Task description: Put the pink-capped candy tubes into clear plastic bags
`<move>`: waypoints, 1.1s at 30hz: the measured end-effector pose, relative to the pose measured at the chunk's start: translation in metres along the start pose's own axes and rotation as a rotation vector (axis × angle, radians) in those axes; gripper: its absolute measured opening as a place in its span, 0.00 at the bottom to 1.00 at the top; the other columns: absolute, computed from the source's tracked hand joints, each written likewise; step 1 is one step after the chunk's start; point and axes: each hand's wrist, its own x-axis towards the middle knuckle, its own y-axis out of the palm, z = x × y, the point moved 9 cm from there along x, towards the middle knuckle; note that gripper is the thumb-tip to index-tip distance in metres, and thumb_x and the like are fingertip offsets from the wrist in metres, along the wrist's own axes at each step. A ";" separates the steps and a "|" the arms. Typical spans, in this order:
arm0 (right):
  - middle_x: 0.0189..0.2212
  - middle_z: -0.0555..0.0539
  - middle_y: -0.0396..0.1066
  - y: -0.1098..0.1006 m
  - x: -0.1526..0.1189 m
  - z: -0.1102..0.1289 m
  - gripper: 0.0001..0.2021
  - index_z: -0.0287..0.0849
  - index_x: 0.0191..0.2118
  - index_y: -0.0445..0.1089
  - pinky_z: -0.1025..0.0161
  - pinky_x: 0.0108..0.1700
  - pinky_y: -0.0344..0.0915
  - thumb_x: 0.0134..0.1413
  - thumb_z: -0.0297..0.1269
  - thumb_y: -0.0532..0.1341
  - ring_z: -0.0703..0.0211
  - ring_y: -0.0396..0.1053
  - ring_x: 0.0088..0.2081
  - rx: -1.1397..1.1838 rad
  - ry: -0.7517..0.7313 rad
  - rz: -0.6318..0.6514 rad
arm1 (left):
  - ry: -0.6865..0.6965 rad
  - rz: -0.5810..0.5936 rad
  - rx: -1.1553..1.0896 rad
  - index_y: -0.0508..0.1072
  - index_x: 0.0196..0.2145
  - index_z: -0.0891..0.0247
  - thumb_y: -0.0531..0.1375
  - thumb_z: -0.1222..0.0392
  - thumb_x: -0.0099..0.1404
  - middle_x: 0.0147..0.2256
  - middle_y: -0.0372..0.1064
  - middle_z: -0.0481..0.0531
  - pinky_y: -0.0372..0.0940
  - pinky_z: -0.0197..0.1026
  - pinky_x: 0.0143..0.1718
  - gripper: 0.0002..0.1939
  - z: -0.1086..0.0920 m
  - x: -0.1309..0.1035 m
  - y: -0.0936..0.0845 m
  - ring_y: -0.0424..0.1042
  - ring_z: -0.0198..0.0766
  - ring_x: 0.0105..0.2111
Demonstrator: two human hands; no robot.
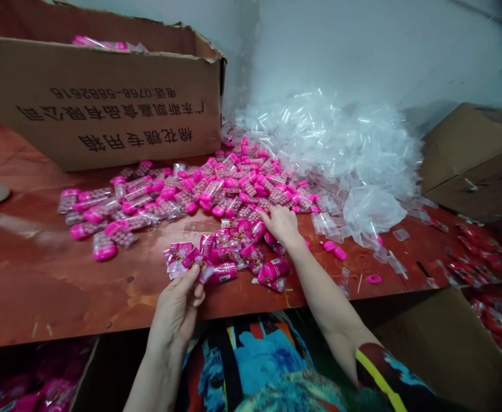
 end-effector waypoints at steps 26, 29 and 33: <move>0.44 0.39 0.76 0.025 0.006 0.033 0.16 0.37 0.51 0.70 0.51 0.53 0.62 0.58 0.36 0.59 0.48 0.71 0.47 0.431 -0.210 -0.107 | -0.034 0.032 -0.111 0.72 0.28 0.67 0.74 0.61 0.49 0.20 0.60 0.41 0.47 0.29 0.13 0.15 0.003 -0.005 -0.002 0.52 0.23 0.16; 0.47 0.38 0.72 0.000 -0.007 0.036 0.16 0.38 0.51 0.67 0.52 0.52 0.65 0.57 0.33 0.58 0.48 0.69 0.49 0.603 -0.251 -0.243 | -0.035 0.049 -0.141 0.72 0.28 0.67 0.73 0.62 0.50 0.21 0.62 0.41 0.47 0.29 0.13 0.14 0.001 -0.009 0.001 0.53 0.23 0.16; 0.37 0.49 0.69 -0.012 -0.046 0.054 0.21 0.46 0.56 0.58 0.60 0.32 0.67 0.57 0.34 0.59 0.60 0.68 0.29 1.146 -0.251 -0.090 | -0.071 0.032 -0.219 0.70 0.28 0.66 0.72 0.65 0.52 0.20 0.62 0.41 0.46 0.29 0.13 0.13 0.001 -0.012 0.003 0.54 0.23 0.15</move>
